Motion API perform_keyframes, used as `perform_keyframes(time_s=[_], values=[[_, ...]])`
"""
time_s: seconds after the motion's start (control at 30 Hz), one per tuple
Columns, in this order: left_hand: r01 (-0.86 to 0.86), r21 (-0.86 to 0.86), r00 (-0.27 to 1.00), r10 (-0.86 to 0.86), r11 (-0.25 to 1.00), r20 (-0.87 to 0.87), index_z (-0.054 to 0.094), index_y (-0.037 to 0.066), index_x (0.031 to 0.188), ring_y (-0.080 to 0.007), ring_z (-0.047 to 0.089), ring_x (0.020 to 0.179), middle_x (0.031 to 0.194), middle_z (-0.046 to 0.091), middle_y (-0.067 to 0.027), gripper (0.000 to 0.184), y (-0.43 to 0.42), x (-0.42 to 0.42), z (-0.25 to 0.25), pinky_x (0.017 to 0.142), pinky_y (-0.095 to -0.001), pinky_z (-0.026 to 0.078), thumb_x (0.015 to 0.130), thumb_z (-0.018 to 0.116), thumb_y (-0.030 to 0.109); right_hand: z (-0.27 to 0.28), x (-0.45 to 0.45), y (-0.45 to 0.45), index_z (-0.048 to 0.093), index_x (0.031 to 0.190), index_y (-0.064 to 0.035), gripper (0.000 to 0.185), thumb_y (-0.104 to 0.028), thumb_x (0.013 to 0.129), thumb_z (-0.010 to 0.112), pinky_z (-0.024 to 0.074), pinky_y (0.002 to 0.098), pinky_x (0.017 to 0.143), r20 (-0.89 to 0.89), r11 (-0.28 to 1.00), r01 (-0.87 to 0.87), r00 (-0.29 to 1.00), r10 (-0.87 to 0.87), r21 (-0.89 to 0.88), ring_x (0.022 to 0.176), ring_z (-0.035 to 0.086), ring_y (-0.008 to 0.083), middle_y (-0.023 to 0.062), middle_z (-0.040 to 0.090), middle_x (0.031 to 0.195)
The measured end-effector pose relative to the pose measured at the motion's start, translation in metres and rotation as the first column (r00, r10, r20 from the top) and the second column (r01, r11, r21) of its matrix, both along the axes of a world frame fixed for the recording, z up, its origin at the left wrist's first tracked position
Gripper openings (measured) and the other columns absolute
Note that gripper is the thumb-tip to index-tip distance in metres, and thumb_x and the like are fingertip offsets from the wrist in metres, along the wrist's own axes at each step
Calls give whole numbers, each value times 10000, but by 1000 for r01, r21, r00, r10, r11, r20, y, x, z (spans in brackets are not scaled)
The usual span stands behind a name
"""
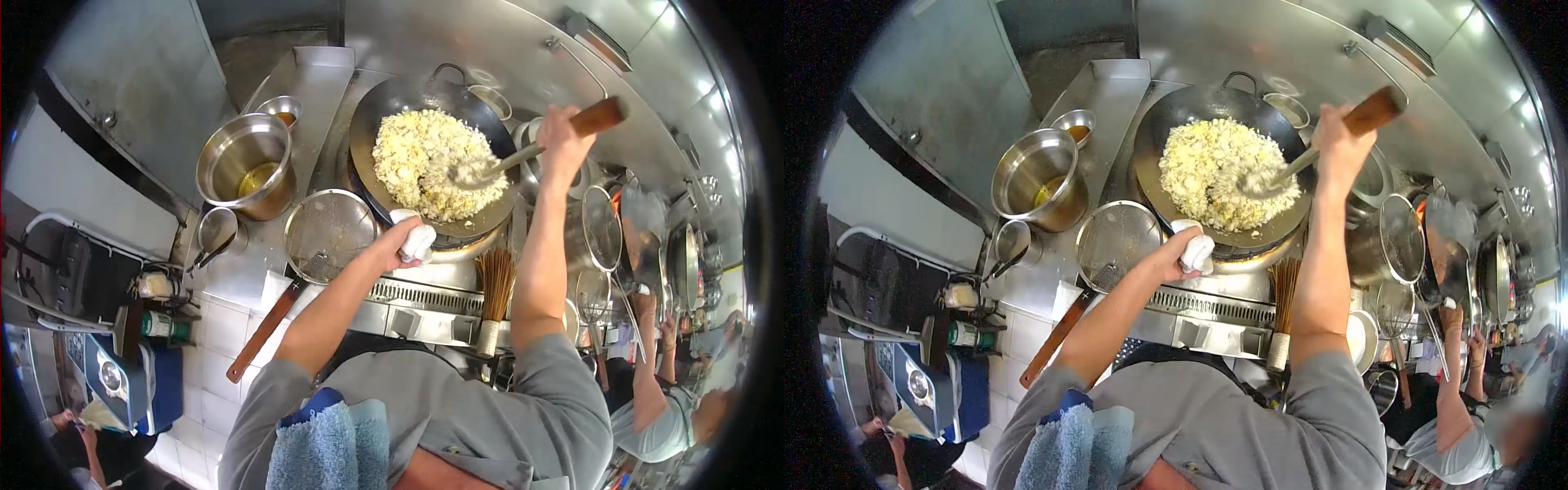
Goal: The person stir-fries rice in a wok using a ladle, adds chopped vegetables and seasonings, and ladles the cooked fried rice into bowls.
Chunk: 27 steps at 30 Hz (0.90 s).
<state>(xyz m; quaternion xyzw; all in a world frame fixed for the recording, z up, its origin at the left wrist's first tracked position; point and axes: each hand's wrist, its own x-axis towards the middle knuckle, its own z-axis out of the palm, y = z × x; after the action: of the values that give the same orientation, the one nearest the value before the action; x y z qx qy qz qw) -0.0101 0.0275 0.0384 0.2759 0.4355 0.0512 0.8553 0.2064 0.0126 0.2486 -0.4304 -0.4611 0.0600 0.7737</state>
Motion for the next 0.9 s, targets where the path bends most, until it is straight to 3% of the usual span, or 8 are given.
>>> perform_keyframes(time_s=[0.07,0.2,0.27,0.37,0.5,0.6,0.8,0.9], values=[[-31,-14,1000,31,999,1,597,199,868,-150,556,730,820,605,11,297,0,2,-8,581,-365,471,764,558,474,-9,16,31,391,610,-84,245,-5,771,557,230,235,348,-85,990,-143,986,144,14,378,328,77,-16,371,501],[-12,-2,998,12,1000,68,597,203,869,-156,560,754,817,608,9,281,2,1,-12,619,-391,474,772,558,464,71,28,49,459,631,-60,181,-12,756,581,261,247,365,-84,995,-29,996,36,91,391,346,81,-13,407,508],[-22,8,996,21,1000,88,601,202,856,-132,560,717,768,607,30,262,-1,0,-11,556,-349,469,792,546,450,42,32,72,461,620,-62,186,-20,758,580,269,248,358,-159,991,39,987,-19,125,371,344,88,-11,399,496],[37,24,996,-39,999,85,599,215,853,-113,547,679,755,600,50,268,7,0,-11,526,-298,441,792,539,469,28,32,122,457,622,-90,191,-29,758,576,240,244,368,-269,994,15,962,-44,-111,358,308,85,-36,357,490],[56,18,997,-57,998,59,594,218,830,-100,530,633,723,589,51,275,8,-1,-4,468,-267,397,785,544,484,90,-6,78,435,606,-85,204,-22,752,563,233,232,351,-189,904,-412,902,387,-115,360,324,66,-37,341,475],[54,23,996,-56,998,75,594,218,781,-97,521,603,674,575,50,278,4,-1,-7,430,-258,374,774,550,493,32,-65,65,414,591,-83,235,-5,767,549,200,229,350,-166,998,-54,985,46,-44,356,299,52,-46,333,475],[21,-8,997,-20,1000,77,598,213,764,-108,524,568,636,570,48,259,1,0,-14,411,-261,374,768,547,467,68,-71,-3,363,567,-90,291,-27,791,538,164,229,342,-66,992,-120,991,117,-40,343,271,58,-51,309,459],[40,13,998,-40,999,48,603,220,775,-113,526,578,652,580,50,266,1,1,-12,432,-268,383,770,543,479,-9,-69,16,342,567,-98,307,6,777,540,179,235,352,-148,1000,-18,989,19,5,355,283,68,-40,312,467]])
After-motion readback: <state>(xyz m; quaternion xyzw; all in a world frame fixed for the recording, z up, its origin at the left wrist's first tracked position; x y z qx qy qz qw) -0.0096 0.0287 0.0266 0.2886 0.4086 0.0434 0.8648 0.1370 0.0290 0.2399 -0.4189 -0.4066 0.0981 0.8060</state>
